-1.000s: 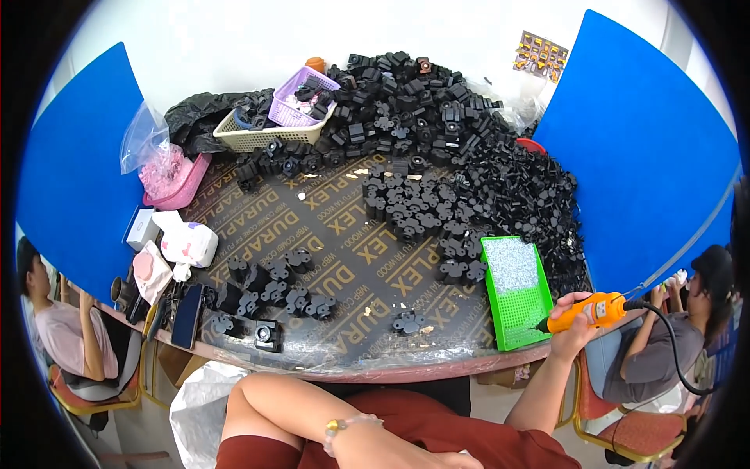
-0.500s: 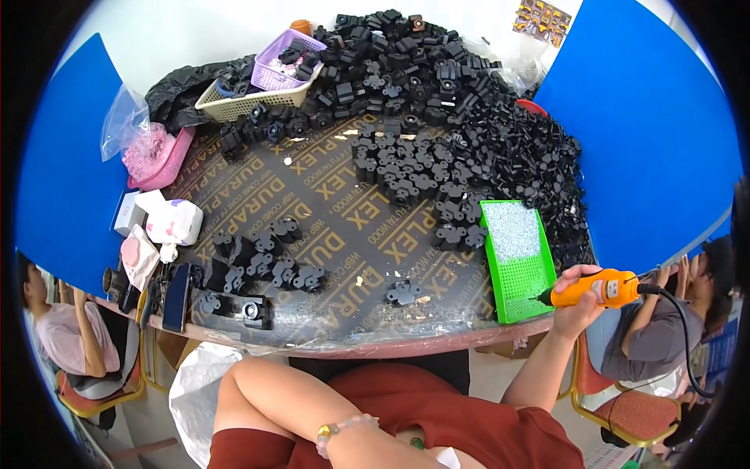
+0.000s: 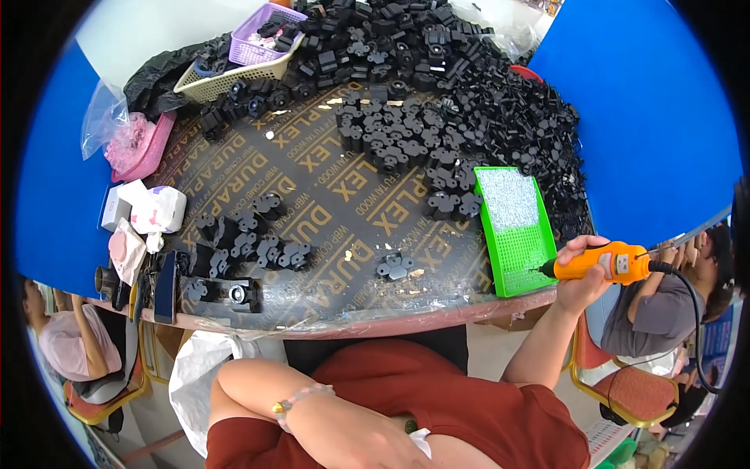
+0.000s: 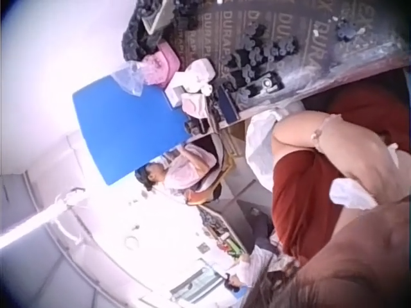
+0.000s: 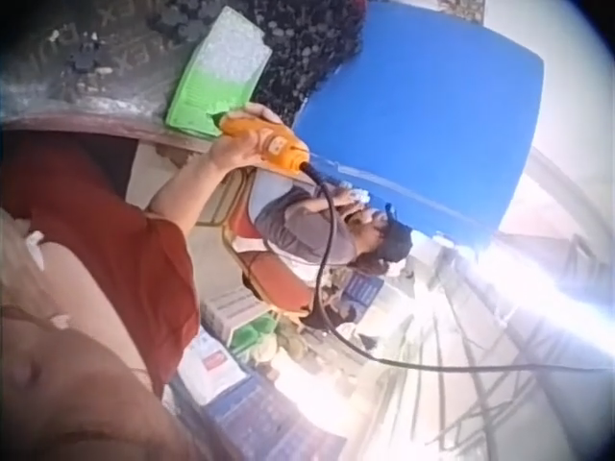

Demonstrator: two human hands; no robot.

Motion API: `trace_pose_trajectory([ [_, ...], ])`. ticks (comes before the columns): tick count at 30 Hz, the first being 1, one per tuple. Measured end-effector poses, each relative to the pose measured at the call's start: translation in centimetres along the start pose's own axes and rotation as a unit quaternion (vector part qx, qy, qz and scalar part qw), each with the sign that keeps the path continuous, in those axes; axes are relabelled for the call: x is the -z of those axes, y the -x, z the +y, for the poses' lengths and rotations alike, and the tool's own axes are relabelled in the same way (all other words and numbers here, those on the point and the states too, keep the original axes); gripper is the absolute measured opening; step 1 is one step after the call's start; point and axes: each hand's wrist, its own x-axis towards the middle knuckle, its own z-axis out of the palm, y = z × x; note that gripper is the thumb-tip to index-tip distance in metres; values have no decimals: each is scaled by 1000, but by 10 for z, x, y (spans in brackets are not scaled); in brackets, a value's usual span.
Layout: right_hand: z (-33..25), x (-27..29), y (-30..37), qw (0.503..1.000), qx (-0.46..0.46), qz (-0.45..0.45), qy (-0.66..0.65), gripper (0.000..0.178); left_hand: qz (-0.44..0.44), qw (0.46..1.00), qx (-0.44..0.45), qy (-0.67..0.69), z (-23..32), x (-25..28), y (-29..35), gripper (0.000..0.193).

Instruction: Using an electric screwdriver to attach screws to small black plastic toy components.

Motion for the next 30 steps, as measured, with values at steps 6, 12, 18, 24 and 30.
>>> trace_pose_trajectory([
  [6, -3, 3, -1, 1000, 4, -7, -3, 58, -1, 997, 31, 69, 9, 16, 12, 32],
  [12, -3, 0, -2, 1000, 12, -14, -11, 55, -31, 998, 58, 14, 17, 19, 25, 33],
  [18, -5, 0, -1, 1000, 7, -7, -5, 55, -55, 987, -4, 151, 7, 46, 44, 31],
  [24, -4, 4, -2, 1000, 12, -14, -15, 54, 660, 709, 66, 239, -25, 34, 69, 41],
  [30, -1, 0, 0, 1000, 4, -1, -1, 59, 671, 721, 94, 147, -34, 38, 63, 45],
])
